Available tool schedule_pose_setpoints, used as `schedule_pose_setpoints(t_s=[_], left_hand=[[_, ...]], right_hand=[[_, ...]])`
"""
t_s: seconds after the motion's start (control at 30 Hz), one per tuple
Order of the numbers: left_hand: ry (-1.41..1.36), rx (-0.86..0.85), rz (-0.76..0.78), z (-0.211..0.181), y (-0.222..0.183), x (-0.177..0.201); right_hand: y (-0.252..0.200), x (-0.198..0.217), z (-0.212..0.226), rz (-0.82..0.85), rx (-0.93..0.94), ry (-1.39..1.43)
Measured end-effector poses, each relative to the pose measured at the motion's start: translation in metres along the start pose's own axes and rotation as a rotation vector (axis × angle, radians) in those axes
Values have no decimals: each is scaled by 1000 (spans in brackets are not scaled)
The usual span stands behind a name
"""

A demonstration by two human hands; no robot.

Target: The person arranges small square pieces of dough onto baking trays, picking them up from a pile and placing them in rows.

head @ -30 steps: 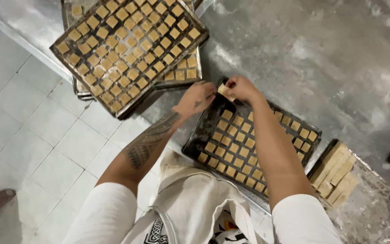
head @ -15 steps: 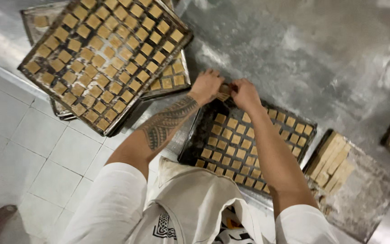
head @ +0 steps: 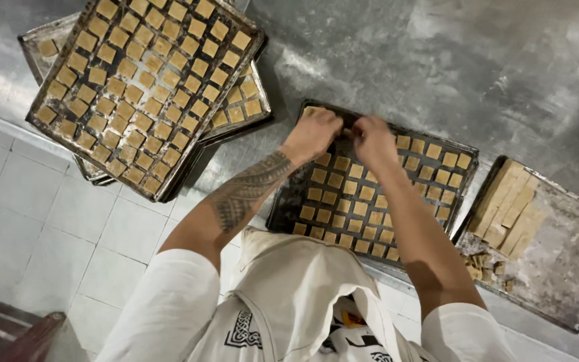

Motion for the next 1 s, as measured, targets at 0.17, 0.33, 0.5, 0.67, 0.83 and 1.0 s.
schedule_pose_setpoints(t_s=[0.17,0.33,0.5,0.67,0.83,1.0], left_hand=[[212,-44,77,-3,-7,-26],[249,38,4,2,-14,-24],[331,55,-11,-4,-8,-22],[267,104,39,3,-5,-19],[130,303,-16,45,-21,13],[65,244,54,74,-14,21]], right_hand=[[-17,-28,-4,144,46,-215],[-19,-25,-6,153,-73,-51],[-16,-16,4,140,-80,-62],[-19,-9,7,126,-83,-16],[-6,6,11,46,-70,102],[34,-8,39,80,40,-9]])
Point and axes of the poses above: each hand's wrist, its own y-axis towards the middle knuckle, its own x-axis out of the back of the hand, z = x × y, the point moved 9 cm from there along y, towards the middle knuckle, and after that the axes turned 13 degrees about z, right-handed, at the moved point
